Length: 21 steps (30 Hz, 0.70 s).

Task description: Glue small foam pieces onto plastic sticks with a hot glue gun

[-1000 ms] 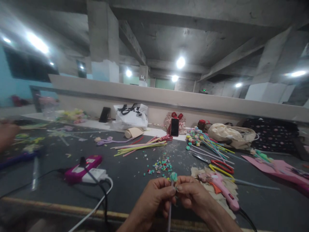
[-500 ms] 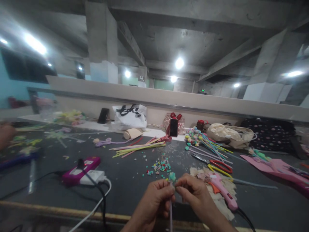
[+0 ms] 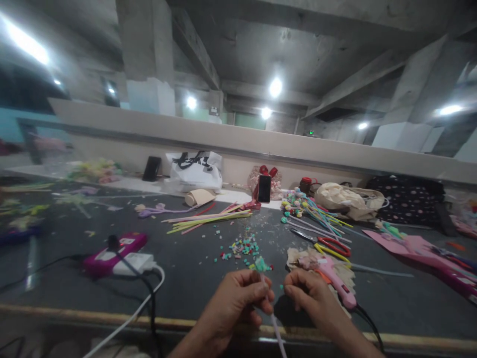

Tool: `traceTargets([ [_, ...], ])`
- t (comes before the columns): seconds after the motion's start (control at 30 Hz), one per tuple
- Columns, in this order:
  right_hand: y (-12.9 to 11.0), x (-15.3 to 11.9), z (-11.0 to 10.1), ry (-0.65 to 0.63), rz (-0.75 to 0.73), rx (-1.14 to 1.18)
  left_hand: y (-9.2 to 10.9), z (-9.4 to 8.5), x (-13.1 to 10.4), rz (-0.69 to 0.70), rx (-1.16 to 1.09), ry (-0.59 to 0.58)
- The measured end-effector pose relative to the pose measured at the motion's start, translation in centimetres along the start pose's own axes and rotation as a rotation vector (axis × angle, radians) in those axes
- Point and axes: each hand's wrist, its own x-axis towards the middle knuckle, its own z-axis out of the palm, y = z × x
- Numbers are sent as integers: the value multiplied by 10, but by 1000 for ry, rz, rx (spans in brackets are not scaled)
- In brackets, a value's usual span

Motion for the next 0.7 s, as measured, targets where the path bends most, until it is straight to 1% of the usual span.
traceTargets([
  [0.07, 0, 0, 2, 7, -10, -24, -3, -1, 1, -28, 30, -12],
  [0.2, 5, 3, 4, 49, -63, -290, -6, -3, 3, -41, 29, 52],
  [0.3, 7, 4, 1, 26, -79, -366, -5, -3, 3, -45, -9, 59],
  [0.4, 4, 4, -4, -29, -109, -358, -3, -2, 2, -46, -19, 53],
  [0.47, 1, 3, -7, -39, -117, -335, -2, -1, 2, -47, -17, 54],
  [0.57, -1, 2, -9, -6, -110, -267, -2, 1, 1, -33, -15, 57],
  [0.7, 0, 1, -16, 61, -60, -89, -2, 2, -1, -3, 20, 48],
])
